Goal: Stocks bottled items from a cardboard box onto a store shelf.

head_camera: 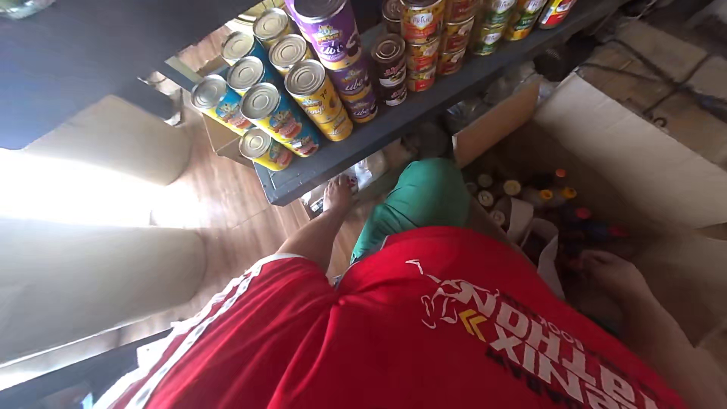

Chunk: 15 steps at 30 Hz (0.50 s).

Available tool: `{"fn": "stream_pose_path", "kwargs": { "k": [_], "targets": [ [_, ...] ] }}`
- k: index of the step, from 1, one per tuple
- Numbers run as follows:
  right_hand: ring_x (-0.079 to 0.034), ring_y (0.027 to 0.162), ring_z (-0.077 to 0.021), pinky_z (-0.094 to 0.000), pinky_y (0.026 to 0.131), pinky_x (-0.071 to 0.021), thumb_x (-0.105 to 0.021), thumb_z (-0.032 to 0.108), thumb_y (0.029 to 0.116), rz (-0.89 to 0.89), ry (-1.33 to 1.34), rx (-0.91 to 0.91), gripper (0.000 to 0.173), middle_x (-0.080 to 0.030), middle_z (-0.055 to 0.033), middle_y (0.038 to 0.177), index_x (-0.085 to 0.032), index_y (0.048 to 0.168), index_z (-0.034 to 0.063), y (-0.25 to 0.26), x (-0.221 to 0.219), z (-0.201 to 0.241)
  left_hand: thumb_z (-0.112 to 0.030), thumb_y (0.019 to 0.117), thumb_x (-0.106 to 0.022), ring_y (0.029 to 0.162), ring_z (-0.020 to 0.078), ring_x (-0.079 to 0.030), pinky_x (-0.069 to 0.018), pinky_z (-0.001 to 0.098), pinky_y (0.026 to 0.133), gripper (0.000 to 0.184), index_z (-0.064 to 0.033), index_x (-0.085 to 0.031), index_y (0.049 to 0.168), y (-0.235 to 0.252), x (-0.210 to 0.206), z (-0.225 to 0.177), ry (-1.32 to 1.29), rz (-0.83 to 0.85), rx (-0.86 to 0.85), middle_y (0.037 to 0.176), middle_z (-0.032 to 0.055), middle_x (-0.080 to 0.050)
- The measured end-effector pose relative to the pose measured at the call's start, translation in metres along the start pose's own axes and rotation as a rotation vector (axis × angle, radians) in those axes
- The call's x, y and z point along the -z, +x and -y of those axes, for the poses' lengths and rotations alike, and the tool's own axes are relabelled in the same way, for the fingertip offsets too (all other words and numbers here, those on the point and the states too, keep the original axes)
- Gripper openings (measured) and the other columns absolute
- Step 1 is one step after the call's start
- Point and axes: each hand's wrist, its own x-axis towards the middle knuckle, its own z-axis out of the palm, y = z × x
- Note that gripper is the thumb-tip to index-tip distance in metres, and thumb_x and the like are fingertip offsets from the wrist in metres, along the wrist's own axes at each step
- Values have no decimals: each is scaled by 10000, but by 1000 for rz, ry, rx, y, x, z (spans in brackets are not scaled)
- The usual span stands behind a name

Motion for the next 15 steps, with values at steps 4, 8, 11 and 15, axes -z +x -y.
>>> {"fn": "stream_pose_path", "kwargs": {
  "k": [4,8,11,15],
  "targets": [
    [-652,1106,-421,-618,977,-491,-502,189,1087,3,0,43,345,-650,-293,1237,-623,1328,-27,9,0,-6,-175,1068,-525,1381,450,-488,-392,607,1136,452,-27,-465,1491,-45,23,4,-42,-17,13,1484,267,-505],
    [-651,1102,-424,-617,976,-486,-481,206,1101,10,-1,58,361,-649,-302,1229,-616,1340,-28,9,5,-2,-81,1047,-536,1356,441,-519,-414,591,1124,412,5,-491,1447,-76,40,-1,-107,-70,-100,1446,276,-536],
    [-649,1112,-427,-608,978,-489,-487,197,1098,-4,41,49,365,-648,-294,1242,-596,1365,-27,5,8,0,-37,1017,-569,1358,431,-515,-393,567,1146,427,38,-500,1432,-86,49,-20,-182,-130,-233,1425,283,-547],
    [-638,1145,-430,-593,1000,-481,-474,187,1106,8,71,57,377,-615,-312,1299,-564,1389,-45,-3,14,8,-32,988,-626,1283,455,-571,-435,570,1105,429,83,-518,1387,-87,58,-59,-299,-263,-468,1361,309,-583]
  ]
}}
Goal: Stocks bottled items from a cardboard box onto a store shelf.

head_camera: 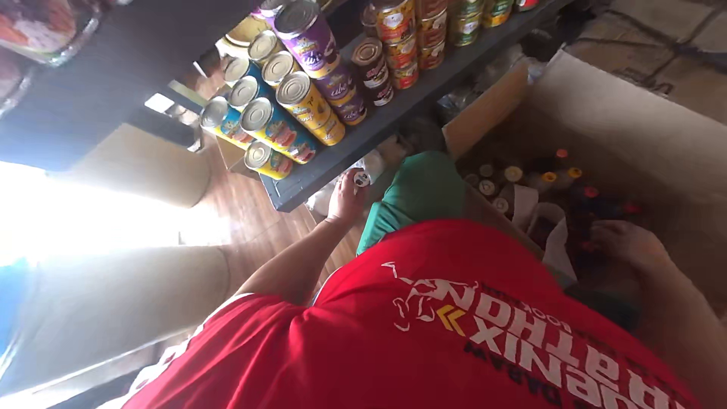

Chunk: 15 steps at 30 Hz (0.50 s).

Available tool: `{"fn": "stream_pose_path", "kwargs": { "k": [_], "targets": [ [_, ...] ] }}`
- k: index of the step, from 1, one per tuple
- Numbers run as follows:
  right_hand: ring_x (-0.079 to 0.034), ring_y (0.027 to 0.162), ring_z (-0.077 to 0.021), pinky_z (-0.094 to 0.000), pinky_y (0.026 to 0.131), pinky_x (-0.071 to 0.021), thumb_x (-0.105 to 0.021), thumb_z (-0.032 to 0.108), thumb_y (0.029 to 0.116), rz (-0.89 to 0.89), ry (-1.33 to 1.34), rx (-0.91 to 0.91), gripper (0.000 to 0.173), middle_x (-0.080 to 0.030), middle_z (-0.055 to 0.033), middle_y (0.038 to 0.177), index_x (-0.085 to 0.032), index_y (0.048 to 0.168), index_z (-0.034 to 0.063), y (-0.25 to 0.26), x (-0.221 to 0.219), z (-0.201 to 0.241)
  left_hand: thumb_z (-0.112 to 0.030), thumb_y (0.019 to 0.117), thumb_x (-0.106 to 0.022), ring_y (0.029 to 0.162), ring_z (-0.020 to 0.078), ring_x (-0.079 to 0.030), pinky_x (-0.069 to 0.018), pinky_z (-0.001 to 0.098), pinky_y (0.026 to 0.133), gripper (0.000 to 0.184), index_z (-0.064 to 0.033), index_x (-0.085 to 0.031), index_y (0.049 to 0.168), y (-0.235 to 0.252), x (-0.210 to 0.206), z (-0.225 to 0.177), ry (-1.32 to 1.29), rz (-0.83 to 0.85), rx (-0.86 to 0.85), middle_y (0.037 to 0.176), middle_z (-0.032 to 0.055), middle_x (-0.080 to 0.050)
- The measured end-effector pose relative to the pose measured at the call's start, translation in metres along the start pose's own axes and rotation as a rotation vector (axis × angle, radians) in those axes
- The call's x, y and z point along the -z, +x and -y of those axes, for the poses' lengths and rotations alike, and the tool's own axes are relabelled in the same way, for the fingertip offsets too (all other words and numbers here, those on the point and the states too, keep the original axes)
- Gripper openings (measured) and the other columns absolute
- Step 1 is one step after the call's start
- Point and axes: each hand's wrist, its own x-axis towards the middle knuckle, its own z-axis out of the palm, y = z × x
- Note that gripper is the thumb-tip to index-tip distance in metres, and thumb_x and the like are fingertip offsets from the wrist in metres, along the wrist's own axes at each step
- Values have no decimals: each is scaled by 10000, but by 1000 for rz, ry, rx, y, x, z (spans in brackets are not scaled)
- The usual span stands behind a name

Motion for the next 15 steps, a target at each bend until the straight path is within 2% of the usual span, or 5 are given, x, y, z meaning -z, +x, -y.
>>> {"fn": "stream_pose_path", "kwargs": {
  "k": [2,5,8,11,15],
  "targets": [
    [-630,1173,-437,-603,1017,-476,-477,190,1106,0,-2,4,374,-612,-310,1311,-571,1387,-38,-2,3,2,-7,966,-633,1260,442,-590,-454,558,1091,412,94,-538,1354,15,-4,-18,-47,-40,-159,1338,305,-598],
    [-614,1209,-436,-611,1039,-460,-496,182,1097,-13,4,14,361,-610,-301,1327,-589,1374,-29,-5,5,3,-40,966,-644,1276,377,-592,-459,511,1105,426,75,-540,1363,37,-4,-55,-104,-52,-288,1351,265,-605],
    [-595,1250,-430,-605,1062,-446,-516,191,1091,-33,53,8,355,-614,-286,1340,-606,1369,-10,-1,9,-4,-47,933,-675,1216,337,-628,-493,482,1072,431,92,-549,1321,68,-8,-93,-210,-125,-426,1274,259,-637],
    [-615,1223,-431,-612,1036,-470,-519,207,1089,-52,108,-8,352,-618,-279,1335,-612,1364,7,4,12,-9,-32,924,-696,1204,283,-633,-506,430,1055,509,112,-494,1369,96,-3,-146,-355,-122,-374,1292,259,-626],
    [-587,1267,-426,-616,1073,-434,-531,229,1084,-61,105,9,359,-622,-266,1341,-627,1359,20,10,17,-12,-26,887,-741,1076,165,-674,-572,343,949,524,64,-499,1342,145,0,-213,-579,-37,-325,1193,167,-661]
  ]
}}
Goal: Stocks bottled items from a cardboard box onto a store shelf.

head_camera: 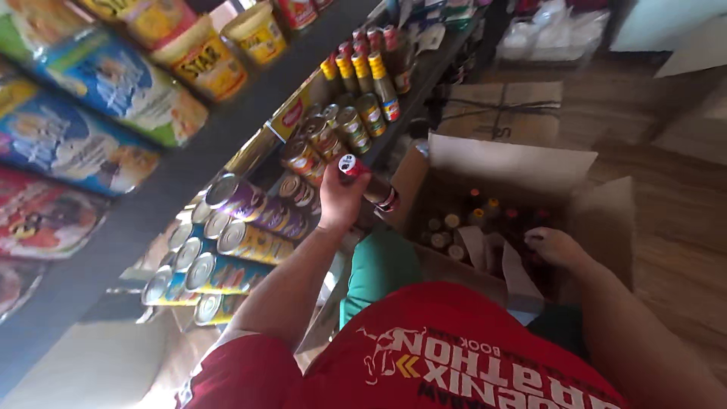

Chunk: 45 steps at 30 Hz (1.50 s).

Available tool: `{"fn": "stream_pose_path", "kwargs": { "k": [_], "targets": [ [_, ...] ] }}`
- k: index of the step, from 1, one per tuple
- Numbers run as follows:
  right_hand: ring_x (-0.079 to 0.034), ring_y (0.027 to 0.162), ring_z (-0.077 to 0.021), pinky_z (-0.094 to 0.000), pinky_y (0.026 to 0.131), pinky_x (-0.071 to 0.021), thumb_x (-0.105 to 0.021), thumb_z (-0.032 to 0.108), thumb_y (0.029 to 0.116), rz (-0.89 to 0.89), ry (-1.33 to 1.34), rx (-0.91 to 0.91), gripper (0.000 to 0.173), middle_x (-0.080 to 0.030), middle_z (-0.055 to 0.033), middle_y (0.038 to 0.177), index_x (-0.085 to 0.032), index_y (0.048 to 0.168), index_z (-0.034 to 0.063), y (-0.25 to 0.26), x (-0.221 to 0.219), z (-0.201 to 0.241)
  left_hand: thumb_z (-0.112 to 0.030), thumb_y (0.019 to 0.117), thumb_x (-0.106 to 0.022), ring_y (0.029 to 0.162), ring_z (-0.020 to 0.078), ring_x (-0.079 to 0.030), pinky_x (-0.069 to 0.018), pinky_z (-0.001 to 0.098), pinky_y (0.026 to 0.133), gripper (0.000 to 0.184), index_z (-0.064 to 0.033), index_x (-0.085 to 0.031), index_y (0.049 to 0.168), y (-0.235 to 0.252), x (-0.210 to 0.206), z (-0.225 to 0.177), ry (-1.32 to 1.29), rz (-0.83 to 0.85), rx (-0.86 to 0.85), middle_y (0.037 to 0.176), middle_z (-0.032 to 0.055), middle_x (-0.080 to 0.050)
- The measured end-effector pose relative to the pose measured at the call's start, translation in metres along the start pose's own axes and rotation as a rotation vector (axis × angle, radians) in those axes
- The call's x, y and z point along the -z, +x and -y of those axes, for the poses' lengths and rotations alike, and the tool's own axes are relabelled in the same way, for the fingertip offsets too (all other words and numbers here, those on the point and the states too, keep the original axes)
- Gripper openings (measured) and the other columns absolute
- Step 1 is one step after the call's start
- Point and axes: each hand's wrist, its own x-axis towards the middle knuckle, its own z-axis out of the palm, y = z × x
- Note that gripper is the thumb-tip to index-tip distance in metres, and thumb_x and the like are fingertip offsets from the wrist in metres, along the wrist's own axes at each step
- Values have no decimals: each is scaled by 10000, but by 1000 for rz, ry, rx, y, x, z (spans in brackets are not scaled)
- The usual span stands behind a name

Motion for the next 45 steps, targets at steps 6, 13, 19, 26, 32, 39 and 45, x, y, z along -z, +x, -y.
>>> {"fn": "stream_pose_path", "kwargs": {
  "k": [6,13,19,26,32,39,45],
  "targets": [
    [-587,1272,-420,-610,1081,-433,-523,223,1085,15,-26,22,353,-628,-262,1334,-632,1352,21,12,5,7,-102,827,-826,1034,204,-681,-584,393,907,622,-11,-544,1374,109,-56,-39,14,203,55,1188,166,-667],
    [-573,1307,-408,-599,1101,-425,-526,241,1081,57,-76,51,372,-628,-235,1362,-623,1381,44,24,8,22,-303,856,-848,1130,333,-657,-518,543,992,637,-33,-562,1357,202,-122,-63,447,328,43,1225,214,-661],
    [-596,1280,-397,-590,1095,-436,-551,235,1076,93,-31,34,371,-643,-227,1342,-617,1391,50,24,8,24,-447,878,-797,1261,416,-586,-458,619,1043,690,-40,-553,1378,265,-164,-57,779,356,10,1325,255,-613],
    [-625,1219,-409,-601,1050,-462,-557,246,1074,99,-13,-72,364,-666,-225,1288,-616,1389,73,27,8,16,-513,871,-766,1332,448,-529,-433,675,1044,784,-29,-516,1435,331,-180,-36,1030,323,34,1413,270,-558],
    [-631,1213,-401,-596,1048,-461,-556,233,1076,121,-15,-116,350,-674,-223,1273,-621,1378,67,34,6,18,-492,897,-746,1361,490,-485,-393,710,1058,768,46,-529,1401,362,-177,-24,1169,331,69,1430,326,-518],
    [-638,1194,-409,-605,1038,-466,-559,229,1073,116,-37,-127,350,-680,-222,1259,-624,1376,66,38,3,10,-438,866,-786,1405,496,-430,-329,705,1113,855,77,-452,1461,403,-170,4,1199,271,156,1473,345,-468],
    [-637,1187,-419,-619,1035,-460,-551,218,1077,116,-25,-145,355,-675,-242,1254,-615,1385,52,41,2,8,-420,817,-837,1404,492,-430,-345,695,1110,940,67,-405,1496,445,-163,36,1189,211,187,1483,347,-451]
  ]
}}
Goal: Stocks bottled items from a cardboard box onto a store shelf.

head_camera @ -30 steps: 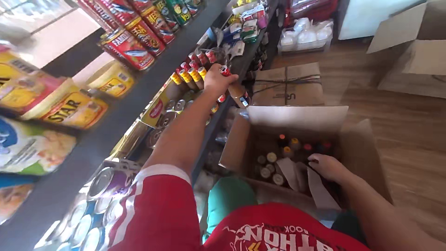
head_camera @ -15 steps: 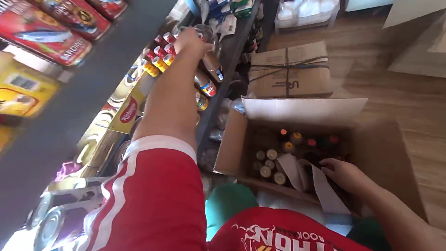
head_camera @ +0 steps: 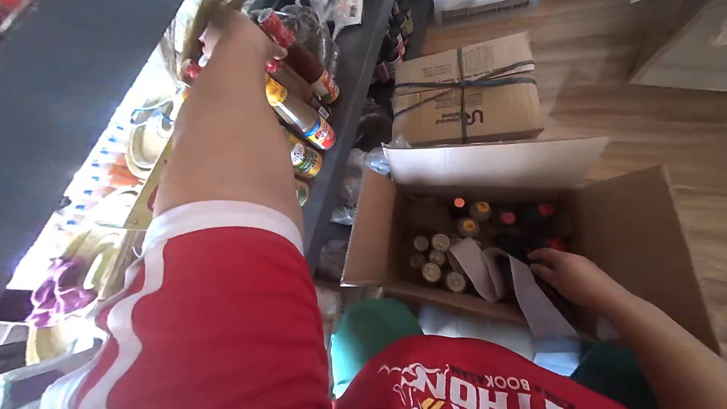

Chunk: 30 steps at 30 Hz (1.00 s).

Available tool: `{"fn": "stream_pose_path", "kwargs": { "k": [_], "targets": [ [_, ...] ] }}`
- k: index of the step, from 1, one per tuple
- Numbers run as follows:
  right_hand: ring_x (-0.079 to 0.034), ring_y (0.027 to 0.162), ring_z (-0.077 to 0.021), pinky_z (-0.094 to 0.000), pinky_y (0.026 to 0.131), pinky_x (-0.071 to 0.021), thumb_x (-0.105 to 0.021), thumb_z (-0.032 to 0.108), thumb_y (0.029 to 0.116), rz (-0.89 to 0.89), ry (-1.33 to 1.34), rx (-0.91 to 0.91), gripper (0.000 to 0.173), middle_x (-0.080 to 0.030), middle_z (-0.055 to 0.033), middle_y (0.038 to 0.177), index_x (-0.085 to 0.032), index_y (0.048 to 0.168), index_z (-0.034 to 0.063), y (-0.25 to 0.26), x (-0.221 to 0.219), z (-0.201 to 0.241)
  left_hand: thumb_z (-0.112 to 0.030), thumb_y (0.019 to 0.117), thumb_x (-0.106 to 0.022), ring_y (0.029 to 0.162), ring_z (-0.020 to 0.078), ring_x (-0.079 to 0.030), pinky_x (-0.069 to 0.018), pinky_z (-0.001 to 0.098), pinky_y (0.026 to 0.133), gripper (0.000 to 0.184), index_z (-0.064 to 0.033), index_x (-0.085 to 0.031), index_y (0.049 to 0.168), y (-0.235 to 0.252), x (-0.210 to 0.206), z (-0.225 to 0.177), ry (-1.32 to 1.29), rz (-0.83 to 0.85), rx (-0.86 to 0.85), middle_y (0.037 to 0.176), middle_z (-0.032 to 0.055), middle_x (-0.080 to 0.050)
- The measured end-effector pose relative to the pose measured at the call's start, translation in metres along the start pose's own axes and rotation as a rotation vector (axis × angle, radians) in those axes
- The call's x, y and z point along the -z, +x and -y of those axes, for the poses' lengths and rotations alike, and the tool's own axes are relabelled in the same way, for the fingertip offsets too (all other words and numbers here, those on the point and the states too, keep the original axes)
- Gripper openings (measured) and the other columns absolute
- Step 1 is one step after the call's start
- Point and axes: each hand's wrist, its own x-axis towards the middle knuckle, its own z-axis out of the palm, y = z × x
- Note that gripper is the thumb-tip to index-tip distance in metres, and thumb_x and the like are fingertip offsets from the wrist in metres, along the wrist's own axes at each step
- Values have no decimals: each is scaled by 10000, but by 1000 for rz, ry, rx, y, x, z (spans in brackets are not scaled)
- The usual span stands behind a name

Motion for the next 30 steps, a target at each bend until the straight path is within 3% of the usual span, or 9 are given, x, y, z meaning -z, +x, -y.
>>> {"fn": "stream_pose_path", "kwargs": {
  "k": [6,12,16,18,21,23,25,27,30],
  "targets": [
    [-636,1192,-410,-609,1038,-459,-552,212,1078,8,3,-11,349,-675,-234,1259,-618,1382,56,-1,0,2,-312,795,-872,1491,380,-341,-271,528,1213,1014,38,-303,1558,-31,14,-14,-35,33,77,1577,286,-358],
    [-644,1173,-406,-604,1034,-463,-560,214,1075,-2,1,6,352,-681,-235,1243,-620,1379,46,-3,0,1,-484,956,-686,1412,467,-429,-307,646,1159,797,103,-463,1446,-5,9,6,0,120,-127,1468,349,-469],
    [-640,1184,-408,-603,1035,-464,-557,220,1077,-2,-7,10,355,-680,-231,1249,-616,1387,58,-6,2,4,-504,974,-621,1361,487,-476,-347,693,1107,743,99,-515,1394,-2,17,15,-13,59,-160,1413,353,-513],
    [-641,1180,-415,-609,1031,-465,-558,213,1075,-12,-6,28,351,-682,-236,1241,-620,1383,56,-9,2,5,-470,962,-631,1342,477,-497,-369,698,1083,706,39,-496,1433,-34,35,15,-64,12,-165,1408,330,-527],
    [-631,1204,-419,-612,1049,-455,-556,222,1075,-18,-27,60,362,-674,-240,1264,-615,1387,46,-11,3,5,-441,990,-616,1301,491,-534,-383,727,1048,626,28,-536,1396,-94,56,18,-96,-54,-244,1367,322,-566],
    [-623,1219,-419,-615,1056,-448,-551,228,1077,-19,-29,68,365,-668,-237,1279,-612,1388,48,-14,2,6,-372,1013,-579,1395,503,-438,-315,739,1099,557,8,-540,1418,-143,56,17,-26,-105,-321,1470,309,-493],
    [-624,1216,-418,-619,1050,-450,-554,219,1075,-28,-16,80,355,-667,-238,1281,-619,1382,53,-19,2,8,-234,1026,-550,1459,516,-336,-221,721,1166,456,11,-559,1412,-185,26,18,66,-98,-503,1533,308,-429],
    [-627,1214,-418,-627,1048,-454,-563,214,1069,-39,-13,100,342,-669,-236,1282,-636,1365,58,-21,0,10,-152,997,-581,1449,494,-358,-202,736,1162,379,-11,-616,1347,-206,-29,23,189,-35,-706,1512,275,-465],
    [-613,1252,-394,-601,1073,-447,-562,216,1068,-43,-30,116,335,-658,-216,1318,-645,1358,70,-25,-1,13,-228,995,-644,1561,432,-165,-50,701,1225,567,-7,-492,1495,-209,-105,31,240,175,-731,1650,221,-305]
  ]
}}
